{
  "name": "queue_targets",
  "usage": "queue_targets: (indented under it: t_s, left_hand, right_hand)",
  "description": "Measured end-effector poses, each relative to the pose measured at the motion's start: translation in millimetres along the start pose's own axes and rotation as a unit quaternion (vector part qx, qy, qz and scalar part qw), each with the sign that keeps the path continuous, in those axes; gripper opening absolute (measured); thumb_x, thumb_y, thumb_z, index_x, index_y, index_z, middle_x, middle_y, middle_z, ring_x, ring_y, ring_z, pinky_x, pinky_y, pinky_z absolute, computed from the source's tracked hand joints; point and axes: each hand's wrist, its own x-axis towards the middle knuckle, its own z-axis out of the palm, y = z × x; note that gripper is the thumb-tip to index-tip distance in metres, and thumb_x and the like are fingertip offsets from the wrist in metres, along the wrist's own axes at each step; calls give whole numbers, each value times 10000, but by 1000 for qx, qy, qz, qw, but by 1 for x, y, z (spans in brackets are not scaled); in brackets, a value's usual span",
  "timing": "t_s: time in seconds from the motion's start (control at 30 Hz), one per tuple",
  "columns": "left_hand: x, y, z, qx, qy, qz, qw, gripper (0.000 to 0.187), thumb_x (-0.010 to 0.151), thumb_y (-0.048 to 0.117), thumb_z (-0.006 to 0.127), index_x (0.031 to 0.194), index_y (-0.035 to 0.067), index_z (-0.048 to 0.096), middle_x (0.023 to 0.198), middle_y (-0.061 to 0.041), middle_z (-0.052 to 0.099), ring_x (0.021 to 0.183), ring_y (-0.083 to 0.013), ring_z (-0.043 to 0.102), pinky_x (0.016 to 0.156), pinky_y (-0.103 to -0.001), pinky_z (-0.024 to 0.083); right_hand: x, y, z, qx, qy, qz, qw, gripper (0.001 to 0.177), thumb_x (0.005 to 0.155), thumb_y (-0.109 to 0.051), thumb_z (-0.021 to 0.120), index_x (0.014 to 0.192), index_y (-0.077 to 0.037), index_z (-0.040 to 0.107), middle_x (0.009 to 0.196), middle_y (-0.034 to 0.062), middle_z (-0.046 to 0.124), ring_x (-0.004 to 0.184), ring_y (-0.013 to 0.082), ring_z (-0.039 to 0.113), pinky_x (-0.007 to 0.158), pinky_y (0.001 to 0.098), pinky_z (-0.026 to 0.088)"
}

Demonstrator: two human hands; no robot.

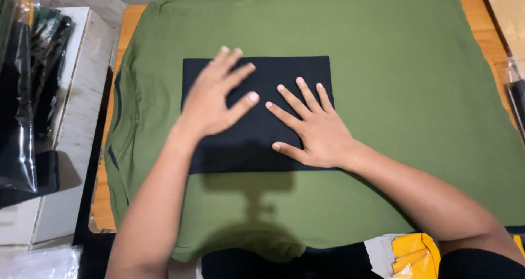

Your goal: The person folds a black t-shirt on a green surface, then places it into a clear plastic bag and seals it. The folded shirt is set aside with other packaged items.

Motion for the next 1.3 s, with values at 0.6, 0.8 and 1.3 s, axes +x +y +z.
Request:
queue_targets:
  t_s: [0.6, 0.8, 1.3]
  left_hand:
    - [5, 3, 9, 67, -163, -112, 978, 746, 994, 654, 489, 1591, 210, 440, 1682, -147, 319, 1581, -356, 199, 1277, -512, 86]
    - [5, 5, 7, 59, -156, -111, 980, 748, 993, 649, 487, 1590, 200, 440, 1675, -159, 324, 1579, -359, 191, 1273, -518, 75]
    - [3, 6, 10, 70, -153, -65, 984, 791, 1000, 657, 463, 1616, 167, 386, 1664, -215, 321, 1560, -431, 207, 1260, -589, 112]
  right_hand:
    - [-1, 58, -37, 264, -53, 436, 859, 559, 860, -437, 797, 1152, 4, 618, 671, 116, 731, 435, 261, 692, 419, 327, 540]
    - [-5, 60, -5, 416, 52, 384, 823, 373, 796, -226, 895, 998, 22, 702, 812, 129, 688, 691, 214, 721, 565, 321, 604]
    - [-26, 82, 72, 843, 8, 235, 484, 458, 859, -78, 566, 1295, 52, 618, 1077, 362, 690, 930, 462, 748, 761, 652, 617]
